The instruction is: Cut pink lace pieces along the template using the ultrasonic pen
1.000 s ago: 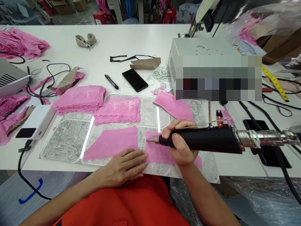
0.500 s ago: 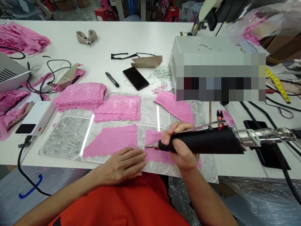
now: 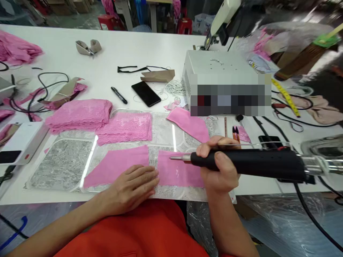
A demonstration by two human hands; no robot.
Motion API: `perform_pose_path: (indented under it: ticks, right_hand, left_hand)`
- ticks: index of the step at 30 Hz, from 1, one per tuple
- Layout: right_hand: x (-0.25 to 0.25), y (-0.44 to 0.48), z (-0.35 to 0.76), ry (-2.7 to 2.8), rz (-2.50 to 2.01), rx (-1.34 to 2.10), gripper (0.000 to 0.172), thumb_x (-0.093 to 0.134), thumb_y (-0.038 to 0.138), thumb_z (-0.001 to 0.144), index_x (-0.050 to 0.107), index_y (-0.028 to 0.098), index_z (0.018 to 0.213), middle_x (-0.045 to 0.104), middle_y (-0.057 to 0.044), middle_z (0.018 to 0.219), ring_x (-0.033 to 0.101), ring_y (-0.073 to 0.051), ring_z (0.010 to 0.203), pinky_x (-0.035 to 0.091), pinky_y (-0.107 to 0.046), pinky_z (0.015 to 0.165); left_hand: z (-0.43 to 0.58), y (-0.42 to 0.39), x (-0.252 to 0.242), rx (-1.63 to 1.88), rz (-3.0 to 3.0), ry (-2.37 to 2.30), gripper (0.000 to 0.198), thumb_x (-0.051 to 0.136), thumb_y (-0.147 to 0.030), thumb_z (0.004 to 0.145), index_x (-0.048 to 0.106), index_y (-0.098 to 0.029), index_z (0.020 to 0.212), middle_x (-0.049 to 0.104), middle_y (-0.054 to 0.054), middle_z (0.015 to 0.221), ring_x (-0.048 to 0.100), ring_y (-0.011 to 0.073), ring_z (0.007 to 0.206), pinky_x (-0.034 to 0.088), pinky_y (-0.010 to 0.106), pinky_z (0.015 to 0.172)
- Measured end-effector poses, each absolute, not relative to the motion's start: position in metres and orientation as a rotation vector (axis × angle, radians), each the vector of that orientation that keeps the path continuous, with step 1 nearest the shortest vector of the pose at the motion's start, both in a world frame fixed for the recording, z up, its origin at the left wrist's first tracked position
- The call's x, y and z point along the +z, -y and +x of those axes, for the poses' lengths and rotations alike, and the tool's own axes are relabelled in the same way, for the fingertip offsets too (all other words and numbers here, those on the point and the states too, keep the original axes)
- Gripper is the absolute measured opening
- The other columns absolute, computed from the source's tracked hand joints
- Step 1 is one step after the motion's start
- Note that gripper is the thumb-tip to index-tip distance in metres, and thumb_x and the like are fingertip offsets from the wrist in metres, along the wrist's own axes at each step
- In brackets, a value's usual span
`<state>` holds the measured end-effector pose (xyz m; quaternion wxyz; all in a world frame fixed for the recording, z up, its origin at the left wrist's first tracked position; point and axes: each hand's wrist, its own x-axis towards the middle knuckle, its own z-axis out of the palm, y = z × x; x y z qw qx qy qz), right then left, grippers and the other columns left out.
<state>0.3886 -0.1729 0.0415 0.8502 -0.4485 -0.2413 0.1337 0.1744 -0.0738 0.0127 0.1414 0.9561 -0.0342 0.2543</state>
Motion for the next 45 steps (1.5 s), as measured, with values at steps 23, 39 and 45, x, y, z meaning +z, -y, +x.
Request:
perform_pose_path:
  ticks: [23,39,45]
  right_hand:
    - [0.027,0.187,0.407,0.523,-1.001,0.124,0.016,0.059,0.021,0.064,0.060,0.021,0.080,0.057,0.003,0.076,0.053,-0.009,0.051,0.046,-0.028,0.052]
    - [0.024,0.180,0.403,0.579,-0.974,0.143,0.018,0.059,0.019,0.067,0.061,0.021,0.085,0.058,0.003,0.078,0.054,-0.009,0.052,0.047,-0.029,0.052]
    - [0.021,0.179,0.404,0.600,-0.984,0.142,0.018,0.061,0.019,0.067,0.060,0.022,0.084,0.058,0.003,0.077,0.055,-0.010,0.052,0.049,-0.030,0.053]
  left_hand:
    - [0.204,0.064,-0.009,0.553,3.009,-0.092,0.031,0.045,-0.029,0.101,0.062,-0.016,0.123,0.060,0.011,0.134,0.054,0.0291,0.126,0.041,0.048,0.107]
    - [0.204,0.065,-0.009,0.539,2.988,-0.151,0.036,0.045,-0.034,0.100,0.061,-0.015,0.127,0.059,0.011,0.136,0.049,0.0305,0.131,0.034,0.052,0.112]
    - [0.203,0.065,-0.009,0.534,2.989,-0.165,0.037,0.048,-0.036,0.099,0.062,-0.015,0.127,0.059,0.011,0.137,0.048,0.0297,0.132,0.032,0.051,0.115]
